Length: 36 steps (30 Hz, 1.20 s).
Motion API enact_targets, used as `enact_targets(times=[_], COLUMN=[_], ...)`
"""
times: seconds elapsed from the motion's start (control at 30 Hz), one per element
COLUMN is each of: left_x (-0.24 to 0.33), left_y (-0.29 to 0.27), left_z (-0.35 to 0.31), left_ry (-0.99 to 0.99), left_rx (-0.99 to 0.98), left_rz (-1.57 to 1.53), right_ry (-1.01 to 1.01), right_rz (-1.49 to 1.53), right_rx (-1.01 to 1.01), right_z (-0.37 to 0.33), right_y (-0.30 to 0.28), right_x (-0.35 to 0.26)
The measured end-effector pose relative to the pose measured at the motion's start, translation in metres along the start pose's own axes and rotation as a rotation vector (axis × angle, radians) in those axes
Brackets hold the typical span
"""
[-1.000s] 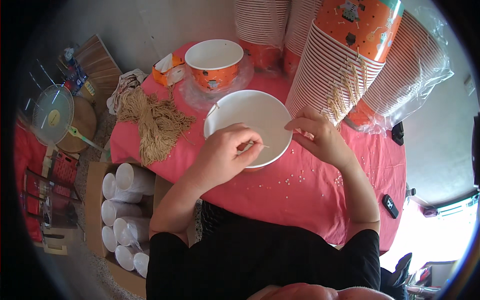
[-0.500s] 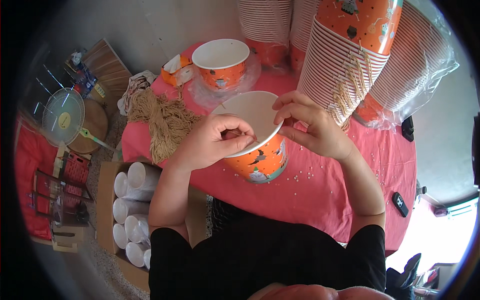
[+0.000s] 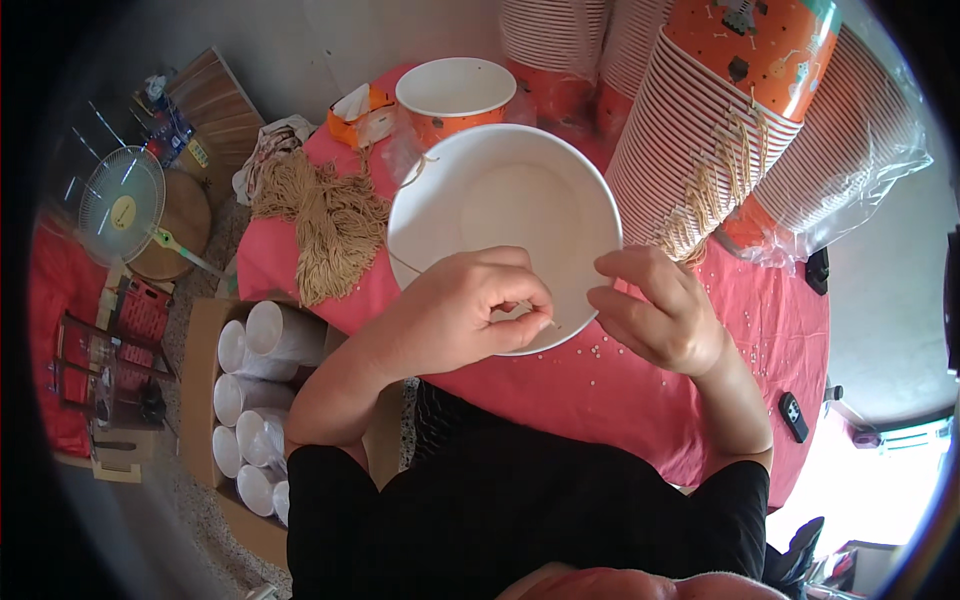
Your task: Attaching string handles to small decorative buckets.
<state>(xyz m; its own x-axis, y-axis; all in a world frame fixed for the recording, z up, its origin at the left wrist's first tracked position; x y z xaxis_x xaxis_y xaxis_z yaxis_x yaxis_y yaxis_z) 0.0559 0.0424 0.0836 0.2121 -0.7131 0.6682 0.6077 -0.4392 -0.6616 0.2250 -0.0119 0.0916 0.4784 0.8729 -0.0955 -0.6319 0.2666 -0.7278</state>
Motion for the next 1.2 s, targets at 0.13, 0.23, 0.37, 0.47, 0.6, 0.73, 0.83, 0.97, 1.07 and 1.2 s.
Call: enact_targets(times=[0.13,0.23,0.37,0.47,0.6,0.73,0.83,0.97,1.07,1.2], left_x=[0.005,0.005,0.005,0.004,0.004,0.003,0.002,0.004,0.005,0.005], left_y=[0.002,0.005,0.004,0.007,0.006,0.006,0.007,0.007,0.006,0.006], left_z=[-0.003,-0.004,-0.003,-0.003,-0.003,-0.003,-0.003,-0.003,-0.002,-0.003], left_ry=[0.050,0.038,0.041,0.044,0.037,0.050,0.034,0.038,0.026,0.020], left_rx=[0.036,0.021,0.003,0.002,0.006,0.015,0.009,-0.012,-0.023,-0.035], left_rz=[0.016,0.073,0.074,0.081,0.077,0.067,0.099,0.115,0.096,0.098], right_ry=[-0.121,-0.167,-0.164,-0.165,-0.170,-0.185,-0.181,-0.180,-0.171,-0.171], right_rz=[-0.126,-0.176,-0.204,-0.197,-0.200,-0.199,-0.193,-0.187,-0.188,-0.195], right_rx=[0.030,0.064,0.083,0.081,0.081,0.080,0.079,0.081,0.075,0.068], right_z=[-0.004,-0.004,-0.004,-0.003,-0.001,0.000,0.000,-0.001,-0.002,-0.001], right_y=[-0.002,-0.001,-0.002,-0.001,-0.001,-0.001,-0.001,0.000,0.000,0.000], right_x=[-0.013,-0.016,-0.016,-0.017,-0.016,-0.016,-0.016,-0.015,-0.016,-0.016])
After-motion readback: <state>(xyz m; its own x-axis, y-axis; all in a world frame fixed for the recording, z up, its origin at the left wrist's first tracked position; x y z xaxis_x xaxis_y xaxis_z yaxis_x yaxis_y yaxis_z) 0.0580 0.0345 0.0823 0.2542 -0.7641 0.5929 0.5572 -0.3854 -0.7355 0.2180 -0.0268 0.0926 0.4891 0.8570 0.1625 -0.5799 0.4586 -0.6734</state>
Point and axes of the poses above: each hand's wrist, its own z-axis towards the middle knuckle, its own y-axis out of the palm, x = y × z, the point moved 6 cm from there along z, towards the middle knuckle, and after that the axes turned 5 degrees about z, right-handed, at the moved point
